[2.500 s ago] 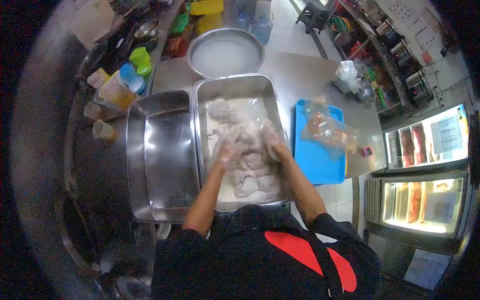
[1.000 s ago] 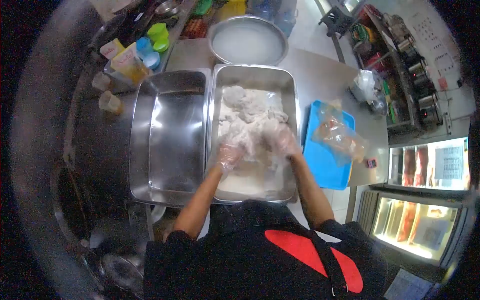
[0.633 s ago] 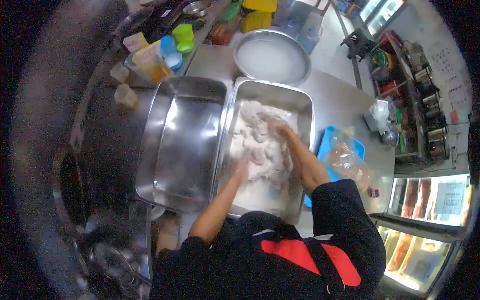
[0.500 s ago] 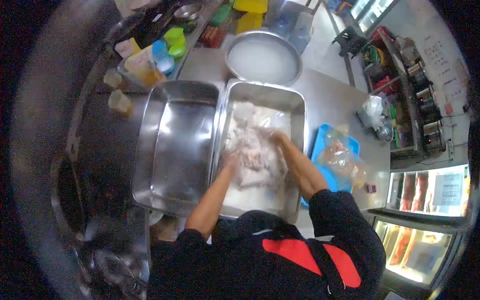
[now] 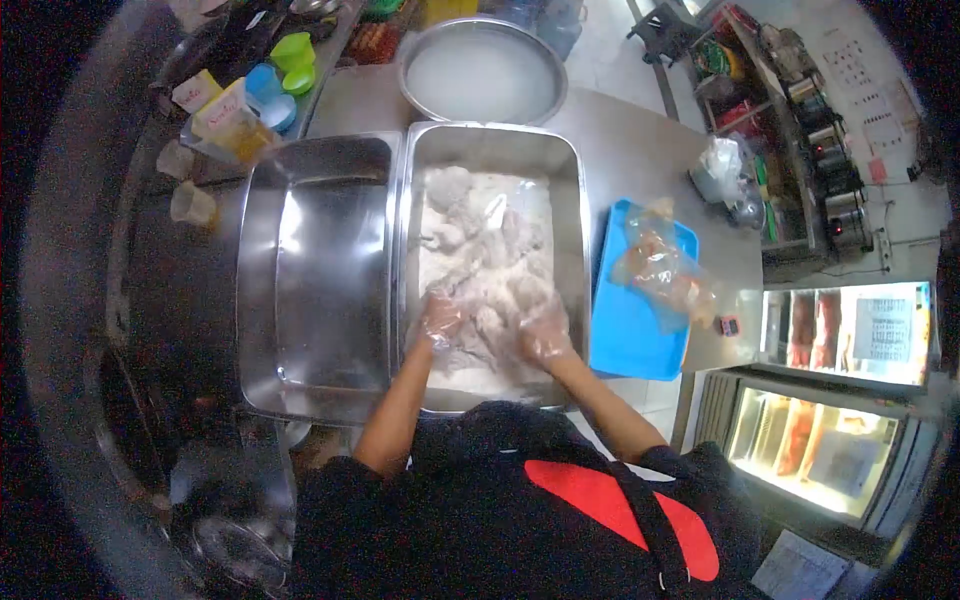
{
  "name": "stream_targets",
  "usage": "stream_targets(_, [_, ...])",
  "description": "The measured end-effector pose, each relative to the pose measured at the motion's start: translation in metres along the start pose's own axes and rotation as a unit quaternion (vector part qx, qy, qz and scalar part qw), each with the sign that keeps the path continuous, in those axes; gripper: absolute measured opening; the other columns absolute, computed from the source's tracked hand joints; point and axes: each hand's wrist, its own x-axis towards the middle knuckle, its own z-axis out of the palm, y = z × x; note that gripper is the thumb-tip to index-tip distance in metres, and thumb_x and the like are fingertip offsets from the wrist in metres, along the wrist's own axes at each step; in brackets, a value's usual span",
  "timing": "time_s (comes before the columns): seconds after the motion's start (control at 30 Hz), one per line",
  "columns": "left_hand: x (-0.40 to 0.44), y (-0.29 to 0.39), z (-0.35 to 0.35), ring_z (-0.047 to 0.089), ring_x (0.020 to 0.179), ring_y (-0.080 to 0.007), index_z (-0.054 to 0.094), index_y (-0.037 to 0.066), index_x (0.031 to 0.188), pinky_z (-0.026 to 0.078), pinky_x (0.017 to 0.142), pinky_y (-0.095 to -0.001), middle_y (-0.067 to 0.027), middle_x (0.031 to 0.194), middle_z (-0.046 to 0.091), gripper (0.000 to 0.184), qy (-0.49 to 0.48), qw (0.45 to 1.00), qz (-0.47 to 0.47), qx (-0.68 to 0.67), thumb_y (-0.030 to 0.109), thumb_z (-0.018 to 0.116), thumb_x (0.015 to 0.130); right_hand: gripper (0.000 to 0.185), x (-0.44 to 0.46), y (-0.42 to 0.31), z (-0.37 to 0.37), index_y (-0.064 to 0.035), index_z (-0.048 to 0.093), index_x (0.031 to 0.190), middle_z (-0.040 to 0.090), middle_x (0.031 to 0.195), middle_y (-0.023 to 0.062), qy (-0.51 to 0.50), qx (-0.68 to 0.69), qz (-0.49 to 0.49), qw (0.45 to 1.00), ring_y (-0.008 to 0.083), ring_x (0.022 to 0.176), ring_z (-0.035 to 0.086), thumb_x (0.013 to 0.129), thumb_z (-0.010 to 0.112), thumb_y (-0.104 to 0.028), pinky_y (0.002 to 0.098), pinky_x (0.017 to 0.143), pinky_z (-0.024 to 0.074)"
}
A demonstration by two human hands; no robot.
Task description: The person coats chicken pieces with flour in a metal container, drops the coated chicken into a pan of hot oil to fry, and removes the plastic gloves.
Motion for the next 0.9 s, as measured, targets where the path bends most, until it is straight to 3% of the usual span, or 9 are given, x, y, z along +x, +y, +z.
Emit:
stream_targets(0.07, [-0.021,0.009,0.000,0.057,0.098,-0.0206,0.041,0.004,0.128,0.043,0.093,-0.0385,-0.0149,0.112,0.058,0.044,-0.025,0.982,0.000,0.187,0.021,0.047,0.088,0.040,-0.019,0.039,0.043,-0.0053,0.057,0.113,0.058,0.112,0.0160,-0.112,0.128,0.077,0.983,0.0277,0.092,0.058,0.083,0.052,-0.031,0.0432,0.087,0.0431])
stream_targets(0.13, [-0.040,0.007,-0.003,0.057,0.098,-0.0198,0.040,0.005,0.129,0.043,0.093,-0.0385,-0.0152,0.112,0.058,0.042,-0.026,0.940,-0.003,0.341,0.021,0.043,0.091,0.043,0.016,0.061,0.051,-0.0055,0.059,0.111,0.059,0.109,0.0149,-0.110,0.011,0.048,0.993,0.0270,0.091,0.058,0.084,0.051,-0.037,0.0423,0.085,0.0437])
stream_targets(0.2, [-0.051,-0.009,0.000,0.057,0.098,-0.0199,0.040,0.005,0.129,0.043,0.093,-0.0379,-0.0152,0.112,0.058,0.042,0.015,0.933,-0.026,0.358,0.023,0.042,0.091,0.047,0.069,0.069,0.025,-0.0059,0.057,0.113,0.059,0.110,0.0146,-0.250,0.014,0.088,0.964,0.0271,0.094,0.057,0.083,0.052,-0.042,0.0399,0.084,0.0441])
stream_targets(0.3, [-0.052,-0.036,0.011,0.057,0.098,-0.0200,0.041,0.005,0.128,0.043,0.092,-0.0369,-0.0152,0.112,0.058,0.042,0.120,0.959,-0.091,0.241,0.025,0.042,0.091,0.049,0.130,0.085,0.013,-0.0059,0.055,0.115,0.058,0.112,0.0151,-0.343,0.104,0.155,0.921,0.0268,0.098,0.056,0.083,0.053,-0.042,0.0391,0.086,0.0433])
stream_targets(0.43, [-0.051,-0.050,0.038,0.057,0.097,-0.0202,0.042,0.004,0.127,0.043,0.092,-0.0356,-0.0152,0.112,0.057,0.042,0.219,0.963,-0.152,-0.039,0.027,0.041,0.092,0.049,0.155,0.086,0.056,-0.0059,0.055,0.117,0.057,0.113,0.0148,-0.380,0.251,0.064,0.888,0.0260,0.100,0.055,0.082,0.054,-0.040,0.0386,0.088,0.0424])
stream_targets(0.57, [-0.039,-0.042,0.036,0.056,0.097,-0.0204,0.043,0.004,0.126,0.043,0.091,-0.0342,-0.0152,0.112,0.057,0.042,0.147,0.927,-0.193,-0.287,0.030,0.040,0.092,0.049,0.126,0.064,0.070,-0.0059,0.054,0.118,0.057,0.114,0.0146,-0.395,0.359,-0.024,0.845,0.0252,0.102,0.054,0.082,0.055,-0.039,0.0380,0.089,0.0415])
stream_targets(0.8, [-0.007,-0.076,0.030,0.056,0.097,-0.0207,0.044,0.004,0.125,0.044,0.090,-0.0319,-0.0152,0.111,0.057,0.044,0.091,0.942,-0.087,-0.310,0.034,0.038,0.093,0.041,0.082,0.056,0.053,-0.0071,0.056,0.115,0.060,0.111,0.0116,-0.291,0.320,-0.128,0.893,0.0227,0.102,0.055,0.084,0.054,-0.033,0.0362,0.089,0.0419])
stream_targets(0.87, [-0.006,-0.087,0.028,0.056,0.097,-0.0208,0.045,0.004,0.124,0.044,0.089,-0.0313,-0.0152,0.111,0.056,0.045,0.089,0.936,-0.088,-0.328,0.035,0.037,0.093,0.058,0.077,0.031,0.003,-0.0029,0.047,0.123,0.047,0.126,0.0158,-0.397,0.289,0.094,0.866,0.0271,0.118,0.042,0.079,0.059,-0.038,0.0383,0.099,0.0317])
stream_targets(0.9, [-0.006,-0.093,0.029,0.056,0.096,-0.0201,0.046,0.004,0.123,0.044,0.088,-0.0315,-0.0149,0.110,0.057,0.044,0.088,0.915,-0.106,-0.380,0.036,0.037,0.094,0.049,0.060,0.012,-0.007,-0.0032,0.050,0.120,0.050,0.122,0.0173,-0.354,0.236,0.048,0.904,0.0282,0.112,0.046,0.080,0.055,-0.031,0.0394,0.097,0.0345])
